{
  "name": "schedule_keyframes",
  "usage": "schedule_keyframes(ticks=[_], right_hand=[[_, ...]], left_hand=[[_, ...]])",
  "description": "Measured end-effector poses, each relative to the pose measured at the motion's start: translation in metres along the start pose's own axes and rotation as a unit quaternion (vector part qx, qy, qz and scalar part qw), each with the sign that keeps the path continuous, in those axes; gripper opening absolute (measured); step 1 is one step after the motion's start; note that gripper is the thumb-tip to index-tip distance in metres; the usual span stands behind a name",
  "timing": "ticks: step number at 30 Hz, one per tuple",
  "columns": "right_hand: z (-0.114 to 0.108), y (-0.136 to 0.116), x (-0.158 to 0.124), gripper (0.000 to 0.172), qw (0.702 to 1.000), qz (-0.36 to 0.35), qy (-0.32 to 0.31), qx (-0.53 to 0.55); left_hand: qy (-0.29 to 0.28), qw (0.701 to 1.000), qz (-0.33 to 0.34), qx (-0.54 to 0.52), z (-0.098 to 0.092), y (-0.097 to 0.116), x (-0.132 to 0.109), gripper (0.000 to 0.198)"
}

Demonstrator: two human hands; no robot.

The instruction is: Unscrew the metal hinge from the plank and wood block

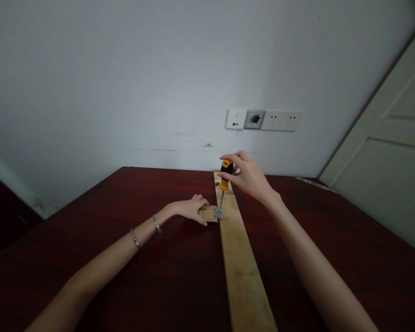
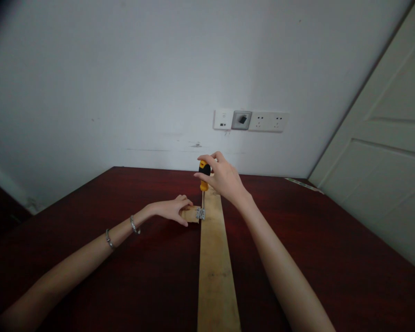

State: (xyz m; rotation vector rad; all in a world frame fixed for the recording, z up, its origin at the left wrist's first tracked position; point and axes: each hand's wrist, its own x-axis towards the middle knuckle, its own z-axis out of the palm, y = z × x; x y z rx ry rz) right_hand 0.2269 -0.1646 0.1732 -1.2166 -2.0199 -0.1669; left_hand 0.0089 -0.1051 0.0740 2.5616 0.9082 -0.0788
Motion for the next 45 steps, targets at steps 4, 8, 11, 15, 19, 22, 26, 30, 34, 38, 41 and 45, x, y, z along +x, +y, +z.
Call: schedule_keyframes(ticks=[4, 8, 11, 15, 19, 22, 26, 30, 34, 38, 41, 45], right_hand=[[-0.001, 0.000, 0.000, 0.039, 1.000, 0.000, -0.006, 0.002], [-0.001, -0.002, 0.000, 0.053, 1.000, -0.007, -0.015, 0.005], [-0.001, -0.001, -0.001, 0.051, 1.000, -0.005, -0.018, 0.007], [-0.001, 0.001, -0.001, 0.043, 1.000, -0.002, -0.016, -0.004], [0.000, 0.002, 0.000, 0.046, 1.000, -0.012, -0.004, 0.009], [0.003, 0.003, 0.000, 0.054, 1.000, -0.018, 0.005, 0.009], [0.004, 0.005, 0.000, 0.054, 1.000, -0.024, 0.003, 0.011], [-0.001, 0.004, -0.001, 0.050, 1.000, -0.008, -0.025, -0.005], [-0.004, 0.002, -0.001, 0.046, 0.999, -0.004, -0.037, -0.024], [-0.003, 0.003, 0.000, 0.054, 0.999, -0.023, -0.021, 0.017], [-0.003, 0.003, 0.000, 0.057, 0.999, -0.020, -0.011, 0.030], [-0.008, 0.000, 0.000, 0.057, 0.999, -0.011, 0.000, 0.031]], left_hand=[[0.000, 1.000, 0.001, 0.001, -0.001, 0.002, -0.001, 0.080], [0.003, 1.000, 0.003, 0.001, -0.001, 0.001, -0.001, 0.081], [0.002, 1.000, 0.006, 0.000, -0.001, 0.001, -0.001, 0.081], [0.001, 1.000, 0.006, -0.001, -0.001, 0.001, -0.001, 0.080], [0.001, 1.000, 0.007, 0.001, 0.000, 0.000, -0.001, 0.080], [0.002, 1.000, 0.007, 0.005, 0.001, -0.001, 0.000, 0.081], [0.003, 1.000, 0.008, 0.006, 0.000, 0.000, 0.000, 0.082], [-0.006, 1.000, -0.002, 0.010, 0.000, 0.001, -0.001, 0.082], [-0.005, 1.000, -0.004, 0.010, 0.000, 0.002, 0.000, 0.080], [-0.006, 1.000, -0.001, 0.008, 0.000, 0.002, 0.000, 0.079], [-0.009, 1.000, -0.002, 0.009, 0.000, 0.002, -0.001, 0.080], [-0.011, 1.000, -0.006, 0.011, 0.001, 0.002, 0.000, 0.082]])
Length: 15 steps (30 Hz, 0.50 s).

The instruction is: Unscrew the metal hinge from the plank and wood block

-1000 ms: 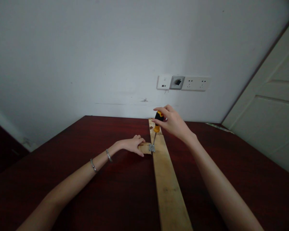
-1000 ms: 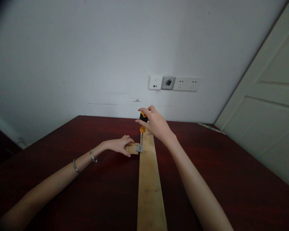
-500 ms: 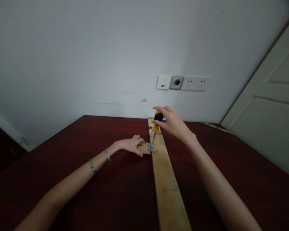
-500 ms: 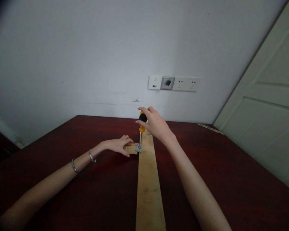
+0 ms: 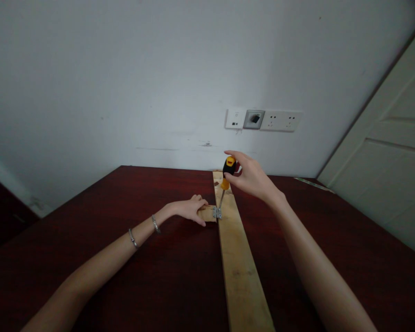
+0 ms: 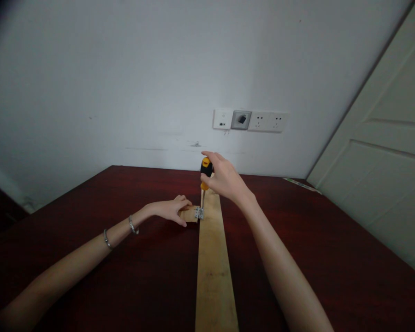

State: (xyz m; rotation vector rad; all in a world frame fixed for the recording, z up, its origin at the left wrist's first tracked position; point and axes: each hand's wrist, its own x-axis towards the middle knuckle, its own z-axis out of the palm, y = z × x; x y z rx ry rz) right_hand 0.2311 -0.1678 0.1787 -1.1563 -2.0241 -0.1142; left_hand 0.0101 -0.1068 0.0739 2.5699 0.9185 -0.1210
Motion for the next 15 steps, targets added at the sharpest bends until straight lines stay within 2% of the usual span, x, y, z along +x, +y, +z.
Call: schedule_keyframes(ticks=[5, 11, 15], right_hand=[[-0.009, -0.002, 0.001, 0.055, 1.000, 0.006, 0.025, 0.005], [-0.023, 0.005, 0.000, 0.054, 0.997, 0.018, 0.073, 0.014], [-0.036, 0.010, -0.001, 0.055, 0.994, 0.037, 0.099, 0.014]], left_hand=[[0.003, 1.000, -0.001, 0.002, 0.002, 0.000, 0.001, 0.082], [0.009, 1.000, 0.014, -0.022, 0.003, -0.004, 0.000, 0.092], [0.035, 0.998, 0.039, -0.034, 0.001, -0.003, 0.001, 0.079]])
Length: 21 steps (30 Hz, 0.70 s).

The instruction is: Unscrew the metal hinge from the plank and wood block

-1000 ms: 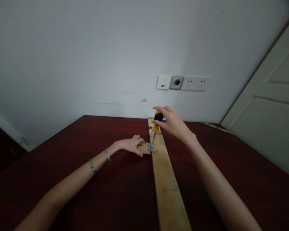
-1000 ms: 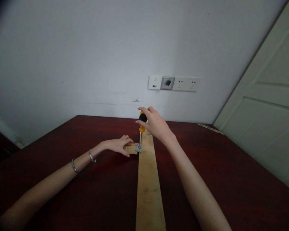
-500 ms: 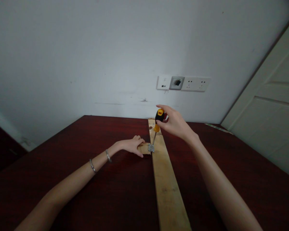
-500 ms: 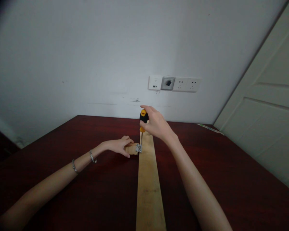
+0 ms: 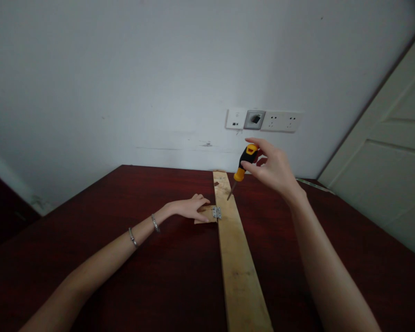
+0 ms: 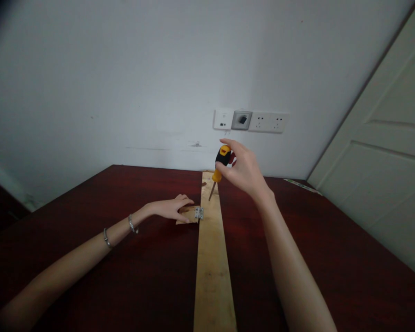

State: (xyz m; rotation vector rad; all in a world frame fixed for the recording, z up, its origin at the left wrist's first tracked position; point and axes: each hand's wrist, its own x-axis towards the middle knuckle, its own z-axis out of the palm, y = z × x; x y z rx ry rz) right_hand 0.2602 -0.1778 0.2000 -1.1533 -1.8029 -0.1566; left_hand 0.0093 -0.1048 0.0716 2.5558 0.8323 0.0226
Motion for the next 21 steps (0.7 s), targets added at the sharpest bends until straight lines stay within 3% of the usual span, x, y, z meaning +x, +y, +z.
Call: schedule_keyframes(ticks=[5, 8, 14, 21], right_hand=[[-0.010, 0.005, 0.001, 0.056, 0.999, 0.008, 0.031, 0.007], [-0.013, 0.006, 0.000, 0.055, 0.999, 0.009, 0.045, 0.006], [-0.015, 0.001, 0.000, 0.054, 0.999, 0.011, 0.045, 0.007], [-0.015, 0.000, 0.000, 0.053, 0.999, 0.010, 0.036, 0.014]], left_hand=[[0.104, 0.993, 0.053, -0.005, 0.002, 0.013, 0.010, 0.037], [0.134, 0.988, 0.073, -0.011, 0.006, 0.021, 0.022, 0.021], [0.131, 0.990, 0.043, 0.010, 0.012, 0.026, 0.043, 0.014], [0.137, 0.990, 0.026, 0.008, 0.014, 0.025, 0.047, 0.009]])
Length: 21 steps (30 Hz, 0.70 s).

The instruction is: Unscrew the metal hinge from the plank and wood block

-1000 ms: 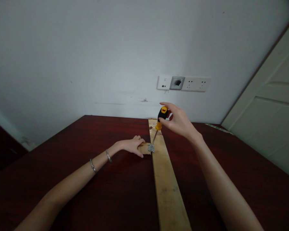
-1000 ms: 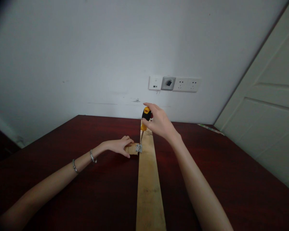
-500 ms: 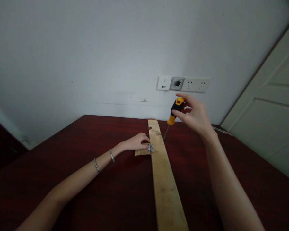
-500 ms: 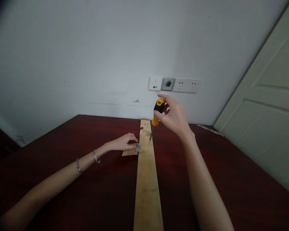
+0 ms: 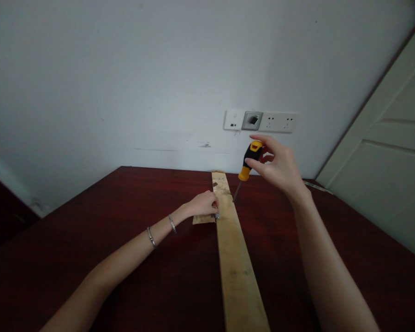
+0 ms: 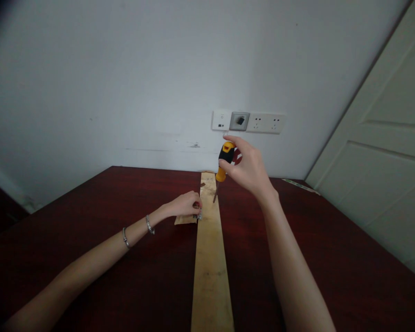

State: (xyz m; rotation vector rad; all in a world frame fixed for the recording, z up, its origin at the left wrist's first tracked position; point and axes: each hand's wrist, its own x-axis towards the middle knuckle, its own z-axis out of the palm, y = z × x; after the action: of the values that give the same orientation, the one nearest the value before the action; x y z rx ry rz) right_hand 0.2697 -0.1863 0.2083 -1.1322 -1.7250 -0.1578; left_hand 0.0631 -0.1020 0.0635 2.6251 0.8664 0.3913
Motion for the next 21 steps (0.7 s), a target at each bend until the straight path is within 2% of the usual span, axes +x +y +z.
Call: schedule_keyframes(ticks=[12, 21], right_hand=[[0.0011, -0.0013, 0.0003, 0.051, 1.000, -0.015, -0.001, -0.005], [0.0024, -0.0013, -0.0004, 0.051, 1.000, -0.013, -0.004, 0.001]], left_hand=[[0.008, 1.000, -0.018, 0.007, 0.0004, 0.0012, -0.0009, 0.012], [0.008, 1.000, 0.004, -0.026, 0.0014, -0.0029, 0.0007, 0.012]])
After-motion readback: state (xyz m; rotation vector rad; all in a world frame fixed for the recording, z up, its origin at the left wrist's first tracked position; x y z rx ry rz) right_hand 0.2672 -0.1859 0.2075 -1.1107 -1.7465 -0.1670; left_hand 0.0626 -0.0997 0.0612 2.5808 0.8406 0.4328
